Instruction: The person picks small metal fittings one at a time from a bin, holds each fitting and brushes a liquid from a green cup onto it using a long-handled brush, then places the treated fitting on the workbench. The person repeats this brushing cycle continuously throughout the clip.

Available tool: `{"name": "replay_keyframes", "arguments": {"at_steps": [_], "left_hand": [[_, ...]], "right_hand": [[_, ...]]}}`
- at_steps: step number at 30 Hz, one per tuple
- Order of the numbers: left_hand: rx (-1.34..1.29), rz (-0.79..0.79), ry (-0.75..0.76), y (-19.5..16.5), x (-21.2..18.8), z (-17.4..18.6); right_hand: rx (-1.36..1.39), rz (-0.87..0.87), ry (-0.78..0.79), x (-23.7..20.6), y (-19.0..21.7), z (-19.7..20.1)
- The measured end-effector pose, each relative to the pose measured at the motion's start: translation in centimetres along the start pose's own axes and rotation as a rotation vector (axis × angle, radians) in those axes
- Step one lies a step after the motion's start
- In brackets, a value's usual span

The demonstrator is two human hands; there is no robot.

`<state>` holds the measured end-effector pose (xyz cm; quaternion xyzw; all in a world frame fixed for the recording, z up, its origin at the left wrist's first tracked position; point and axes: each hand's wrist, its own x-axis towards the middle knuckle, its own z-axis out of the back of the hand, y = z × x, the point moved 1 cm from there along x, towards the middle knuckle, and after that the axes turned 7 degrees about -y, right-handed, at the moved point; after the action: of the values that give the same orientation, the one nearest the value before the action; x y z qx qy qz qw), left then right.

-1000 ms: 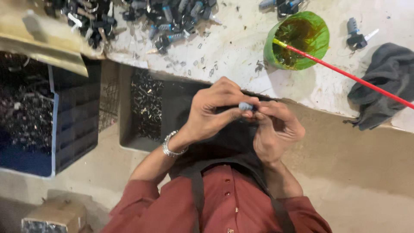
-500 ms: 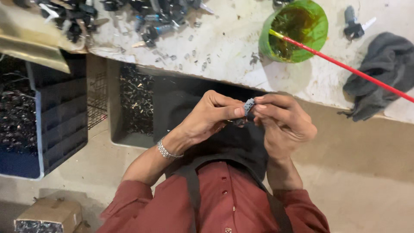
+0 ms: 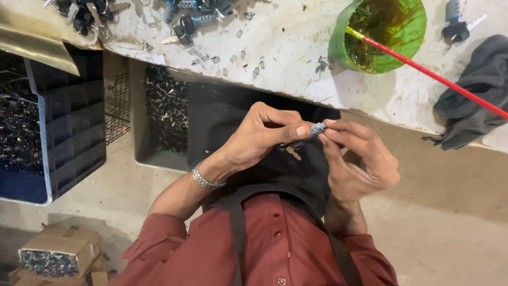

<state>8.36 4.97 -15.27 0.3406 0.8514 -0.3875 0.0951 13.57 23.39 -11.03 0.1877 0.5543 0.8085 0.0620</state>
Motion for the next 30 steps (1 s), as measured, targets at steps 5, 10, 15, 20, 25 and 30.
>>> {"name": "replay_keyframes", "arguments": {"at_steps": [5, 10, 15, 20, 25, 30], "left_hand": [[0.223, -0.004, 0.051, -0.6, 0.0, 0.6], [0.117, 0.03, 0.026, 0.3, 0.4, 1.5], [-0.156, 0.062, -0.035, 0.5, 0.7, 1.6], [-0.101, -0.023, -0.1, -0.2, 0.6, 2.0], [-0.231, 0.008, -0.138, 0.4, 0.9, 2.4], [-0.307, 0.001, -0.169, 0.2, 1.3, 1.1]], "right_hand": [[0.352, -0.365, 0.069, 0.0, -2.4, 0.3], [0.652, -0.383, -0.133, 3.0, -2.7, 1.4], [0.355, -0.135, -0.362, 6.4, -1.2, 3.0], [0.268, 0.112, -0.519, 6.4, -0.6, 3.9], [-0.011, 0.133, -0.369, 6.3, -1.0, 3.4], [0.402, -0.002, -0.564, 5.6, -1.1, 4.5]]}}
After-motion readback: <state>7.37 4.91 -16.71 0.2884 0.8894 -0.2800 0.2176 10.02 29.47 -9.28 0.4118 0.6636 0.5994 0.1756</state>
